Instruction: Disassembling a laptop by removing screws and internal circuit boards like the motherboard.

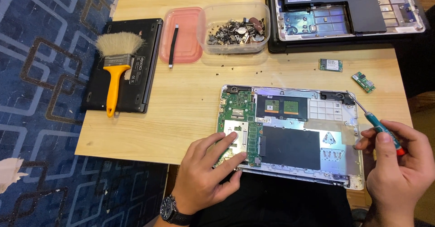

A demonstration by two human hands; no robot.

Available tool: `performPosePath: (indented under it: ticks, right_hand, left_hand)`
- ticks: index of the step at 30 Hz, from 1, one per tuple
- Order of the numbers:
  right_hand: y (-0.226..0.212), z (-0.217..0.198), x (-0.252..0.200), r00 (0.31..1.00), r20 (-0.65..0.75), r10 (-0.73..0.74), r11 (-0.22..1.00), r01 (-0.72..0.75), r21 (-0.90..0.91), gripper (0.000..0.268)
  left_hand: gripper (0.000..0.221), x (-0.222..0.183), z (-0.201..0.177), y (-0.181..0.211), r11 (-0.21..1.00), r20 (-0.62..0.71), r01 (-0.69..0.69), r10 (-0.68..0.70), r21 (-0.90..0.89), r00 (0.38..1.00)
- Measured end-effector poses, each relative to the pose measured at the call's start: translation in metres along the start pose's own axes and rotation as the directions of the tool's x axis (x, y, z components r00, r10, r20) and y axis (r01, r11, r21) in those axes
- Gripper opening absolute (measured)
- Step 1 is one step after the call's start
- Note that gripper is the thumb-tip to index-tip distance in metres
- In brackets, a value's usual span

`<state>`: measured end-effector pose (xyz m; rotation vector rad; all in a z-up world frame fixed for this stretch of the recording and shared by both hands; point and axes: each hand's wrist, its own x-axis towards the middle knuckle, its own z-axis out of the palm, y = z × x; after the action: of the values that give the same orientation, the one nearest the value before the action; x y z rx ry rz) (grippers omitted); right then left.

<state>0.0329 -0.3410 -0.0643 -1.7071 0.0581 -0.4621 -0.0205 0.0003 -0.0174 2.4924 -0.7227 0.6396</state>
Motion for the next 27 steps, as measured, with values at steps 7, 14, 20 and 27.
performPosePath:
  ticks: [7, 14, 20, 27]
  right_hand:
    - [-0.004, 0.002, -0.002, 1.0, 0.023, 0.014, 1.0, -0.014, -0.022, 0.019]
    - [-0.004, 0.002, -0.002, 0.998, 0.055, -0.009, 0.998, 0.013, -0.061, 0.019]
    - [-0.007, 0.001, -0.002, 0.997, 0.077, -0.031, 0.995, 0.038, -0.092, 0.018]
    - [-0.005, 0.0, -0.002, 0.997, 0.074, -0.025, 0.996, 0.031, -0.078, 0.019]
  left_hand:
    - [0.037, -0.003, 0.006, 0.001, 0.997, 0.003, 0.001, -0.002, 0.071, 1.0]
    - [0.041, -0.001, 0.01, 0.004, 0.994, 0.002, 0.084, -0.085, 0.072, 0.996]
    - [0.023, 0.009, 0.004, 0.01, 0.969, 0.043, 0.244, -0.242, -0.046, 0.969]
    - [0.017, 0.013, -0.002, 0.008, 0.955, 0.136, 0.286, -0.274, -0.082, 0.952]
